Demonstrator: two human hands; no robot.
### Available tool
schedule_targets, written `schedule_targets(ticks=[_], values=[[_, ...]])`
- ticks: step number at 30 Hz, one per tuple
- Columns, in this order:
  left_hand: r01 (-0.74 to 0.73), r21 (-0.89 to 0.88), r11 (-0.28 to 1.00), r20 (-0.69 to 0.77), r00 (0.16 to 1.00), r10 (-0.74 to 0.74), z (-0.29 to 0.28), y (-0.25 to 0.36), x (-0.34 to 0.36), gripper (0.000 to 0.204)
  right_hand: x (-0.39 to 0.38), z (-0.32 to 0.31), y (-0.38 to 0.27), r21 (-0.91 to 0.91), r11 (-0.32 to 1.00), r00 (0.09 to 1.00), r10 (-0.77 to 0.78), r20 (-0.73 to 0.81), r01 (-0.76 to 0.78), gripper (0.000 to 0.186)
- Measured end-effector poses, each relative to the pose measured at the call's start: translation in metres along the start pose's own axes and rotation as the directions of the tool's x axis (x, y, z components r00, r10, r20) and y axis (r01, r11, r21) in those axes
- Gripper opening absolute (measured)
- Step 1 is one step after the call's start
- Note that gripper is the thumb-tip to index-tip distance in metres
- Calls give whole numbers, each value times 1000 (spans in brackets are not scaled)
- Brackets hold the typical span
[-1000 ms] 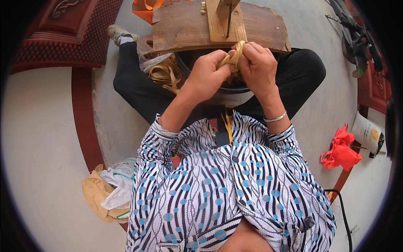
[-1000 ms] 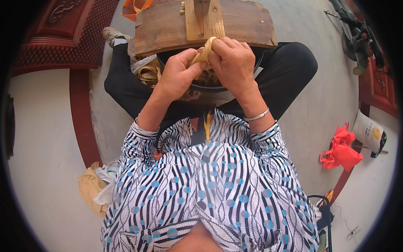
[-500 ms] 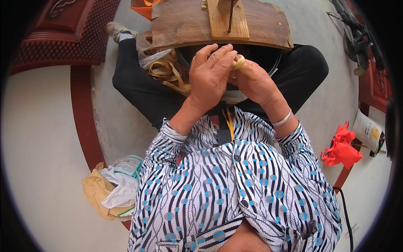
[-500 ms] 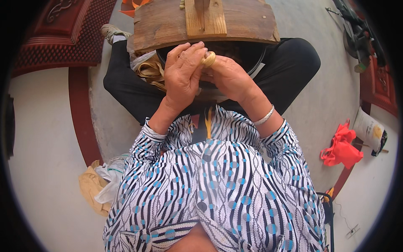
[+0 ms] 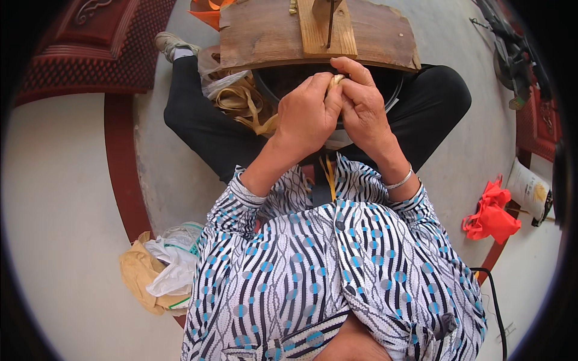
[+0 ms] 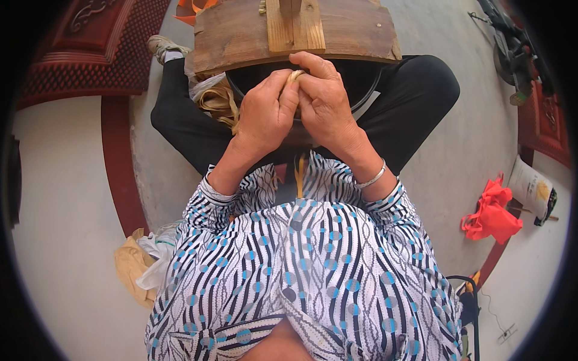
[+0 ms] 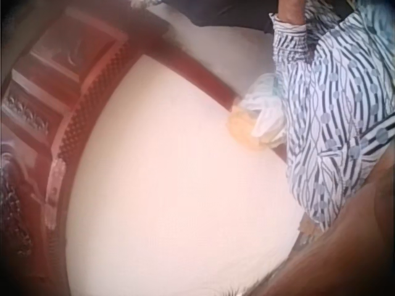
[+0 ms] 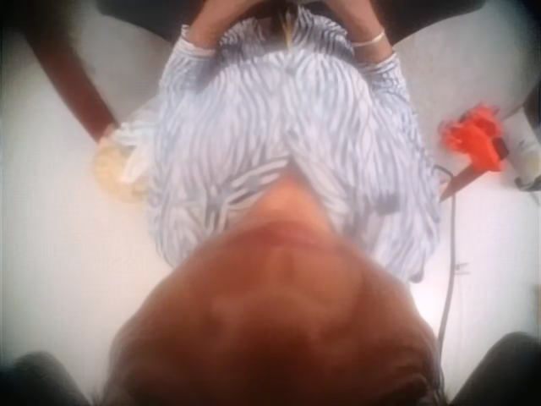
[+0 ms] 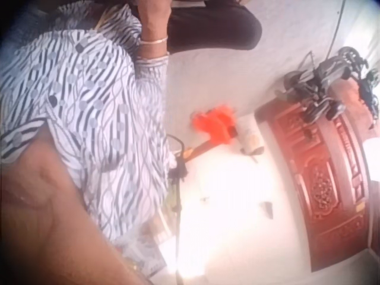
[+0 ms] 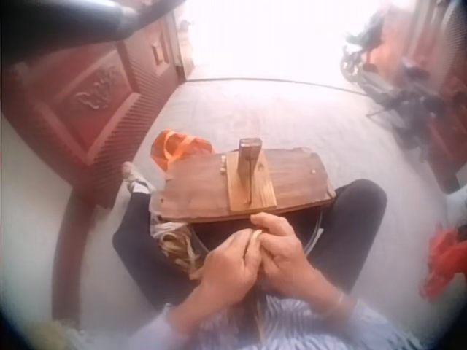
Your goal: The person sits cross-legged on the floor and weaves a light-colored flexible strip around a wooden frame using both hands. The person repeatedly wraps and tucks the strip to build up the woven structure.
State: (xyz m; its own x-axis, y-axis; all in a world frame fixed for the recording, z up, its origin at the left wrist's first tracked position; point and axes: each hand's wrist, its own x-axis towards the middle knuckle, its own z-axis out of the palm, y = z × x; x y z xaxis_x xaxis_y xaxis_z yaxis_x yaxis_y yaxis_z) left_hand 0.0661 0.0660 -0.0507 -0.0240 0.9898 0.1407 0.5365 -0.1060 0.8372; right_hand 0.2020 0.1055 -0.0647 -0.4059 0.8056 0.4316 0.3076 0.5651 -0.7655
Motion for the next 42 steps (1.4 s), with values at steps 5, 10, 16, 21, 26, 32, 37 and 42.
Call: schedule_targets(ticks=[5, 10, 16, 21, 26, 32, 37, 42], values=[[254, -609, 751, 60, 960, -275, 9, -14, 3, 28, 9, -4, -7, 72, 997, 999, 5, -48, -2, 8], [433, -739, 516, 340, 901, -269, -1, -8, -33, 30, 23, -5, 15, 685, 668, 916, 401, -1, -292, 17], [-248, 337, 908, -117, 946, 302, -19, -30, -28, 16, 24, -31, 15, 560, 778, 934, 357, -20, -285, 25], [-367, 585, 724, -38, 879, 476, -23, -31, -15, 24, 26, -42, -7, -199, 979, 989, -16, 145, 45, 23], [-439, 561, 702, -39, 833, 552, -14, -24, -2, 23, 11, -33, -6, 61, 908, 884, 385, 264, -414, 21], [-344, 470, 813, 48, 929, 366, -4, -23, -10, 15, 4, -18, 9, -187, 976, 967, 153, 205, -115, 17], [-190, 235, 953, 16, 981, 192, -15, -22, -13, 13, 9, -23, 7, -259, 958, 970, -63, 235, 125, 18], [105, -196, 975, 335, 942, -34, -26, -36, 2, 21, 12, -25, -1, -89, 992, 917, -50, 395, 92, 18]])
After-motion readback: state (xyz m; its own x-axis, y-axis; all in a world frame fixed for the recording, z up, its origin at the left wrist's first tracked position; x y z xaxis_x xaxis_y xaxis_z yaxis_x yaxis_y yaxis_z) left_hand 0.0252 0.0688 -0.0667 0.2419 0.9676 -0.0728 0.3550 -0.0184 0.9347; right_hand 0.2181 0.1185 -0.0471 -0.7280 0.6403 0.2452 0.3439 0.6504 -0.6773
